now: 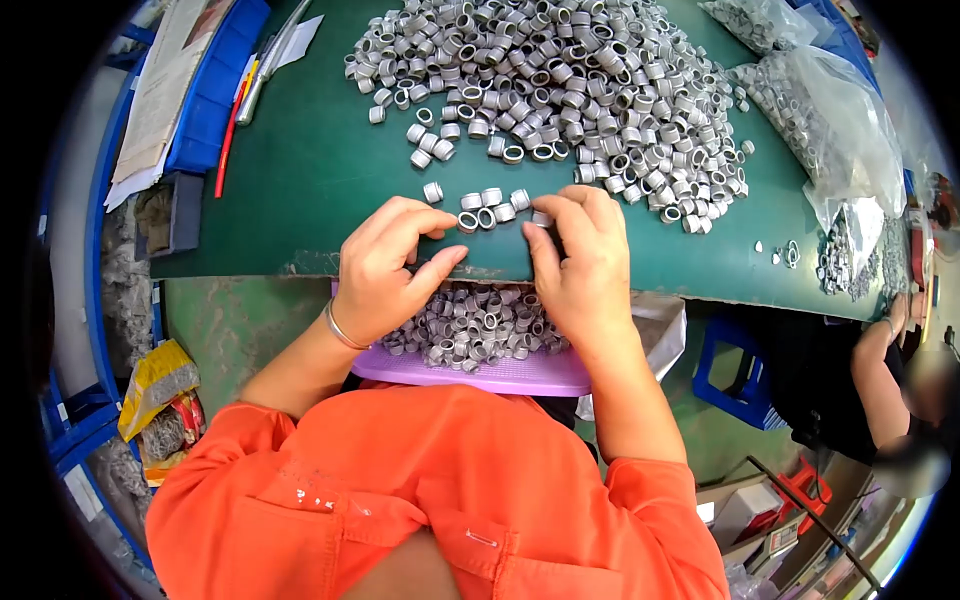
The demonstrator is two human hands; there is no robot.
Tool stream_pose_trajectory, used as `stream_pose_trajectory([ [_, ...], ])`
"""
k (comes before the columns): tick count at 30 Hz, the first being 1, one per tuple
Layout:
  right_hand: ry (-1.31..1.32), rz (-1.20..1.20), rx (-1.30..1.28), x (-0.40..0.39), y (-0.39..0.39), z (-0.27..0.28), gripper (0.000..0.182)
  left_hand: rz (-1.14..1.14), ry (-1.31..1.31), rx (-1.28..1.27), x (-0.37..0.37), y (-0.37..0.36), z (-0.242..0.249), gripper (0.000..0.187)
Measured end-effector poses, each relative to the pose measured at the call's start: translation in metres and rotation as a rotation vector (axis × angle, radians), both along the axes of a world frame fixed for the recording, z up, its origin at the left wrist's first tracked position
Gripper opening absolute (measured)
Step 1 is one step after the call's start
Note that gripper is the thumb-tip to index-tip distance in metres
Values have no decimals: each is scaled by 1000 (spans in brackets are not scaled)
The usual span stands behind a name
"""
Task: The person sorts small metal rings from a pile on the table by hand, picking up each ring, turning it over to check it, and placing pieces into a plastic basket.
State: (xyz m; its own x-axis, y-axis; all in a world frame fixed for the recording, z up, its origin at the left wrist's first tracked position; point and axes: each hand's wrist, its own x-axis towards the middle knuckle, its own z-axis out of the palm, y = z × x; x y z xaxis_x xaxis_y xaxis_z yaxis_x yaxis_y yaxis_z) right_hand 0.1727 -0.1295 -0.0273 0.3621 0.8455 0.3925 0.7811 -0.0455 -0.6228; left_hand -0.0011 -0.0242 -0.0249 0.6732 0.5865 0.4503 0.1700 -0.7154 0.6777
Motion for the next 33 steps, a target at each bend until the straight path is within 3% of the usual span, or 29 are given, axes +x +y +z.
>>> stream_pose_trajectory([
  [2,74,-15,14,-1,-6,-3,25,-7,-24,26,-2,-2,-1,25],
  [4,403,-81,55,-3,-9,-9,32,-33,-78,16,-4,-1,-2,24],
  [8,689,-6,153,-12,-13,-3,54,-15,-107,-107,-2,-3,-1,22],
  [14,1100,39,265,-20,-16,6,62,-12,-103,-40,-2,-3,-2,21],
  [16,1136,59,294,-18,-18,5,60,-9,-106,-75,-3,-4,-2,21],
  [19,1471,177,308,-17,-22,3,43,8,-99,-100,-2,-5,-2,19],
  [20,1473,175,307,-16,-23,2,43,20,-88,-84,-2,-4,-1,18],
  [22,1733,219,218,-15,-25,1,39,22,-78,-73,-1,-5,-1,18],
  [29,2066,327,164,-9,-29,2,23,-17,-94,41,-2,-3,-6,18],
  [33,2201,339,145,-7,-32,2,24,-20,-104,69,-1,-2,-7,18],
])
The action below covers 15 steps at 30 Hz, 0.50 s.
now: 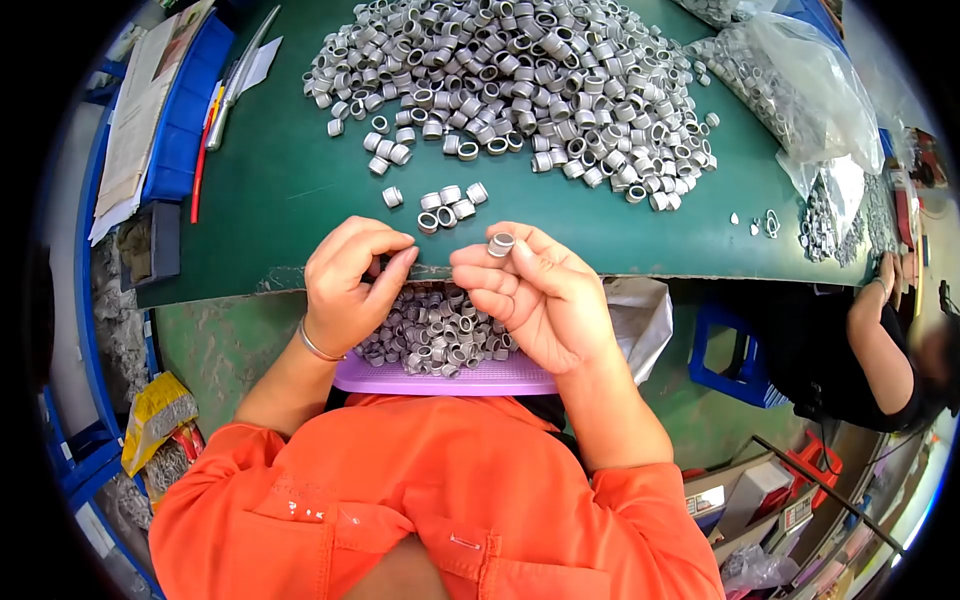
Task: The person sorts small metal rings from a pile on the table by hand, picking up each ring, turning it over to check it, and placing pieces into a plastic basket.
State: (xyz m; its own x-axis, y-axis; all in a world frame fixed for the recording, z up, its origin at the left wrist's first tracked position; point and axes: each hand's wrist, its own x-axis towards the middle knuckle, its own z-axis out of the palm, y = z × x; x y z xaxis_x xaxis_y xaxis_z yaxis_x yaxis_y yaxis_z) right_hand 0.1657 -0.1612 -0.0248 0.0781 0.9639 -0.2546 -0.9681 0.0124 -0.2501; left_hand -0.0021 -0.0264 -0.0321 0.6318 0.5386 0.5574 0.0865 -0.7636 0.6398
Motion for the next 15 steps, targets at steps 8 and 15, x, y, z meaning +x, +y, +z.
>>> stream_pose_trajectory([
  [8,-660,85,-170,1,-12,16,25,-13,9,-2,-2,1,3,15],
  [15,-1647,51,-276,2,2,32,8,-8,17,8,-3,2,2,13],
])
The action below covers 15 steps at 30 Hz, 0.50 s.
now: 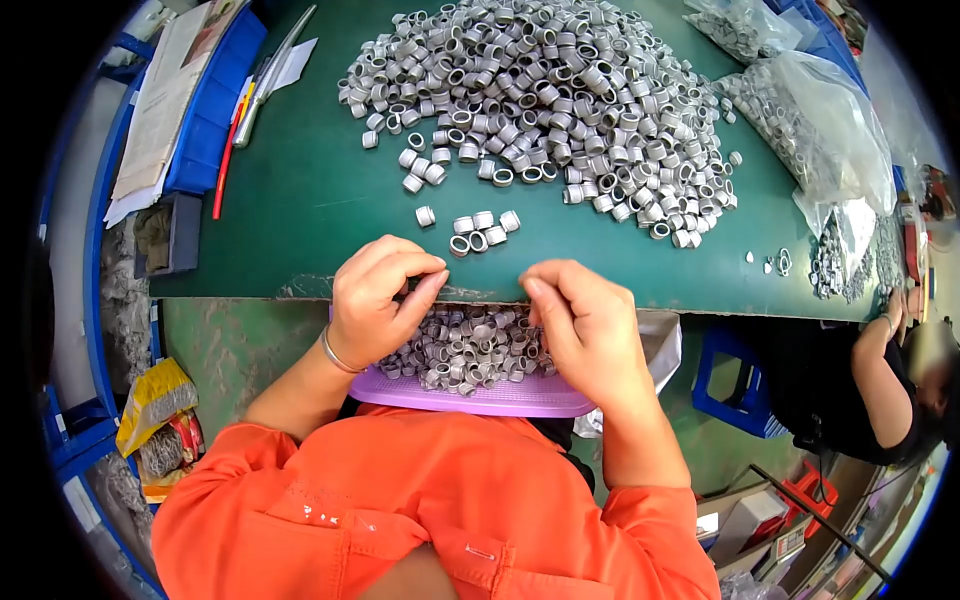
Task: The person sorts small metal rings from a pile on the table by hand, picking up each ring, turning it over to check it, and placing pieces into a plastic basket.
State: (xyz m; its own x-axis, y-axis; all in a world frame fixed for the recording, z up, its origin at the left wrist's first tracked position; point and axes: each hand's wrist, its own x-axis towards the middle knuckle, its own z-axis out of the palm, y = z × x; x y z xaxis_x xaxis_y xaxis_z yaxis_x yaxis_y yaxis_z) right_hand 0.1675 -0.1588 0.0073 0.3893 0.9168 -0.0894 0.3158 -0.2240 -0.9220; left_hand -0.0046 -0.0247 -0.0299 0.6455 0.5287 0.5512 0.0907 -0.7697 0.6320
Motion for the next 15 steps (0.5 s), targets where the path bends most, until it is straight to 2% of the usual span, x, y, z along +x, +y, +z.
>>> stream_pose_trajectory([
  [1,-232,0,103,2,6,-4,9,0,0,1,0,0,0,13],
  [2,-229,2,100,3,13,-7,9,2,2,-2,0,1,-1,13],
  [4,-441,36,346,1,30,-13,15,-7,-19,25,1,1,-2,13],
  [6,-498,70,254,-2,40,-18,23,1,-6,11,1,0,-1,13],
  [9,-558,86,271,3,37,-28,28,14,9,-5,-1,1,1,14],
  [12,-421,55,211,2,29,-27,28,8,8,7,0,1,-1,14],
  [14,210,-124,247,-5,26,-25,26,4,2,18,1,1,-2,15],
  [15,360,-128,280,-6,23,-21,27,1,2,17,1,1,-2,15],
])
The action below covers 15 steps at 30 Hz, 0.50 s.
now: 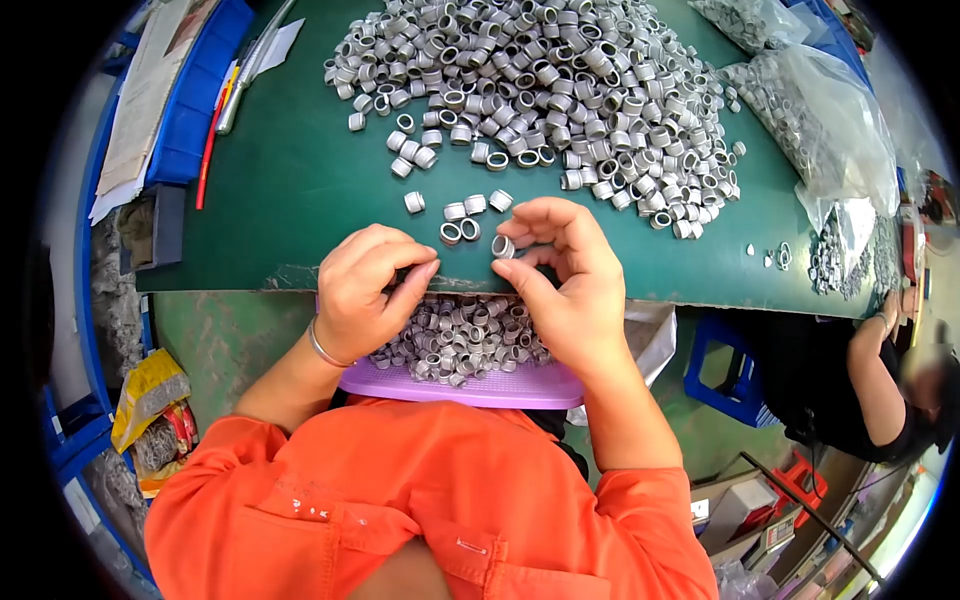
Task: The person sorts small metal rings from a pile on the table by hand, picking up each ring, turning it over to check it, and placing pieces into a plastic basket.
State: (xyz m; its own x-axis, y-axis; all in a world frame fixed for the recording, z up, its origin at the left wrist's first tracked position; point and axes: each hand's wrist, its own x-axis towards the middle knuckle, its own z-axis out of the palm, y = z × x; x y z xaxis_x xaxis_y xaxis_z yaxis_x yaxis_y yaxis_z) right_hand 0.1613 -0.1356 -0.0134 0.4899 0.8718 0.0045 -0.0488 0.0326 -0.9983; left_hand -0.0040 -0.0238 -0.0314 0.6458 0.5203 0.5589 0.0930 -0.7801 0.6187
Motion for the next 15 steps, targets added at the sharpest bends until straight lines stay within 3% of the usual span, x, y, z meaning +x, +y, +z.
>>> stream_pose_trajectory([
  [1,0,-1,-6,0,-3,2,27,-1,0,1,0,0,0,16],
  [3,343,134,16,4,-7,3,32,-6,-2,4,-1,1,-2,17],
  [5,443,186,67,8,-11,-3,33,-13,-4,1,-1,1,-2,17],
  [7,799,216,24,10,-14,-4,26,-10,-9,-1,0,1,-1,17],
  [15,1069,258,85,18,-17,-11,22,20,18,-32,1,-1,3,13],
])
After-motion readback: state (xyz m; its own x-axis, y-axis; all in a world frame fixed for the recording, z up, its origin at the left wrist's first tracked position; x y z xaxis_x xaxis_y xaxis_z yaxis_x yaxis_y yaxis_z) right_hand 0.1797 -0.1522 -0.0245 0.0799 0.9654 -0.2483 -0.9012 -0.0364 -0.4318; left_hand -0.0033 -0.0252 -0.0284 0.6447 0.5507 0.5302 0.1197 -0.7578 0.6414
